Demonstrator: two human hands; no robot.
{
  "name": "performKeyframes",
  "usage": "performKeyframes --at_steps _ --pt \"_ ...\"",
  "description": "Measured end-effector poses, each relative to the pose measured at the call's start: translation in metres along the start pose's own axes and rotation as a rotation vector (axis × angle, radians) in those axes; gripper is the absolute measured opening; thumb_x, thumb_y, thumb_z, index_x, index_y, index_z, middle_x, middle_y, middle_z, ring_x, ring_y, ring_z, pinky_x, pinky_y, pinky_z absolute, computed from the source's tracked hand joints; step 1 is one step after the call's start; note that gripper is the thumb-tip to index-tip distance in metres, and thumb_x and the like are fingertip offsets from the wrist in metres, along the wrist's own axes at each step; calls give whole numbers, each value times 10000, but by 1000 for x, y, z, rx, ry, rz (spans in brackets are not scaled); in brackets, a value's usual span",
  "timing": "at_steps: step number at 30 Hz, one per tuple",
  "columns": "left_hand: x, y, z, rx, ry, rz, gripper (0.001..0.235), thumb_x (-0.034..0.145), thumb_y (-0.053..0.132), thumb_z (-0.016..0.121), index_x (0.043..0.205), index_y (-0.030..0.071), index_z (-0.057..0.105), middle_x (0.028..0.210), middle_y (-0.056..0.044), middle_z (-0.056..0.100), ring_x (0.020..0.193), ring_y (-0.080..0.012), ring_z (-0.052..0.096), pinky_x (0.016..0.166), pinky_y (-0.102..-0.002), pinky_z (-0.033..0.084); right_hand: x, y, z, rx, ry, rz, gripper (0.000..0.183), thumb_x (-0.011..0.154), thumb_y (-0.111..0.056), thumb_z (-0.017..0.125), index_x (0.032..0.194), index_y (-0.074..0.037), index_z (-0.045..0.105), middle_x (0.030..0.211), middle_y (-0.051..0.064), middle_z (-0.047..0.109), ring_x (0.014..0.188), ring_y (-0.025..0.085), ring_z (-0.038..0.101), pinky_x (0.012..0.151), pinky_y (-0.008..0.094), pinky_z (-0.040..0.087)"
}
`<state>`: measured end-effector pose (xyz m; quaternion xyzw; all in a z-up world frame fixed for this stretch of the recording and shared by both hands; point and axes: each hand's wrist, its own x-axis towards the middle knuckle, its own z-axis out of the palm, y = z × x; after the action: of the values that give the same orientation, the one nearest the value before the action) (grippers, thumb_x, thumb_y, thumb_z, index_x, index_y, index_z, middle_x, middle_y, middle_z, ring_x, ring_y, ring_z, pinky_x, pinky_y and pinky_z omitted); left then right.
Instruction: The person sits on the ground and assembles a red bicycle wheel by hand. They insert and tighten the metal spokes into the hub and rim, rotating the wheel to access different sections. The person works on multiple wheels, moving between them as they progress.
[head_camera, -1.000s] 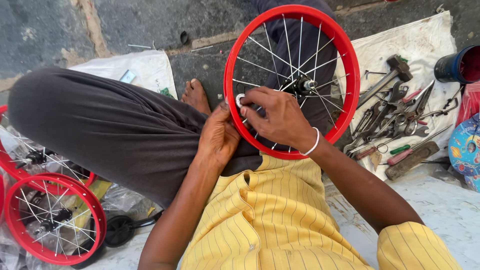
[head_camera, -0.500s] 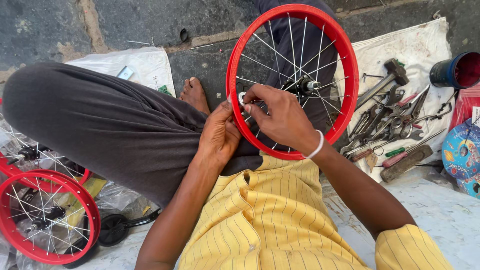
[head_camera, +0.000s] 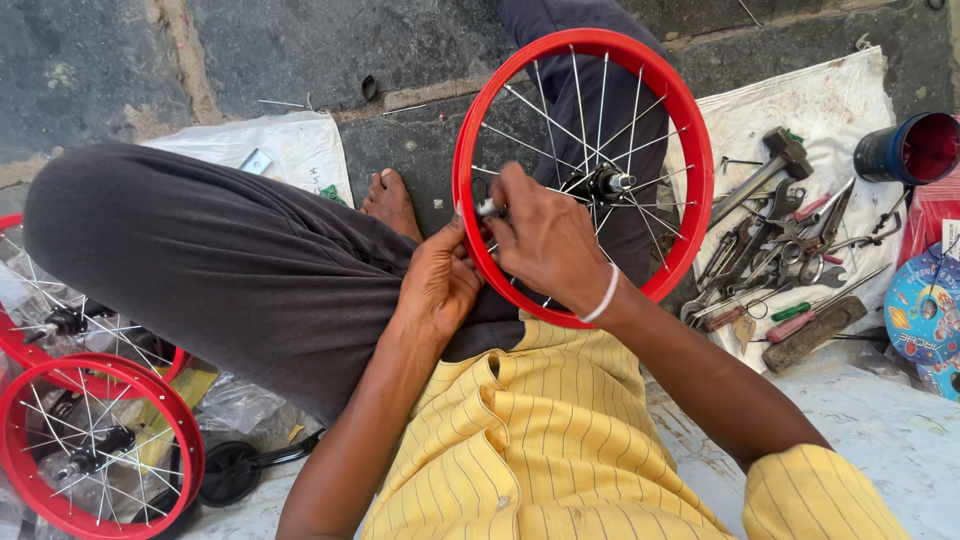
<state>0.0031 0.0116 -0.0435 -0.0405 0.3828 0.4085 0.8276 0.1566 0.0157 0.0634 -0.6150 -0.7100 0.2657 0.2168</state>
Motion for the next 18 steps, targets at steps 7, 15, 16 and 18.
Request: performKeyframes --at_steps 7,15,16,18 --pt "-7 3 -3 8 -42 50 236 979 128 592 1185 32 656 1029 -66 706 930 -168 675 857 -363 582 0 6 -3 174 -104 28 224 864 -143 670 1046 -18 633 887 195 730 785 358 733 721 446 557" --pt "-1 1 -4 -28 2 10 206 1040 157 604 1179 9 640 1023 -86 703 930 -193 672 861 -363 580 8 -6 0 -14 -76 47 280 827 -110 671 1068 20 614 918 221 718 796 404 697 716 468 539" --pt "0 2 -5 -32 -34 40 210 1023 128 613 1189 4 648 1044 -83 709 942 -184 672 873 -346 573 9 -5 -1 -5 -159 106 289 814 -119 684 1074 -7 623 887 221 716 788 399 701 721 468 539" --pt "1 1 -7 -20 -72 72 217 999 113 623 1190 17 657 1043 -73 712 939 -176 674 856 -344 567 6 -1 -6 89 -175 92 254 831 -121 680 1064 -30 640 892 216 722 794 383 716 732 459 550"
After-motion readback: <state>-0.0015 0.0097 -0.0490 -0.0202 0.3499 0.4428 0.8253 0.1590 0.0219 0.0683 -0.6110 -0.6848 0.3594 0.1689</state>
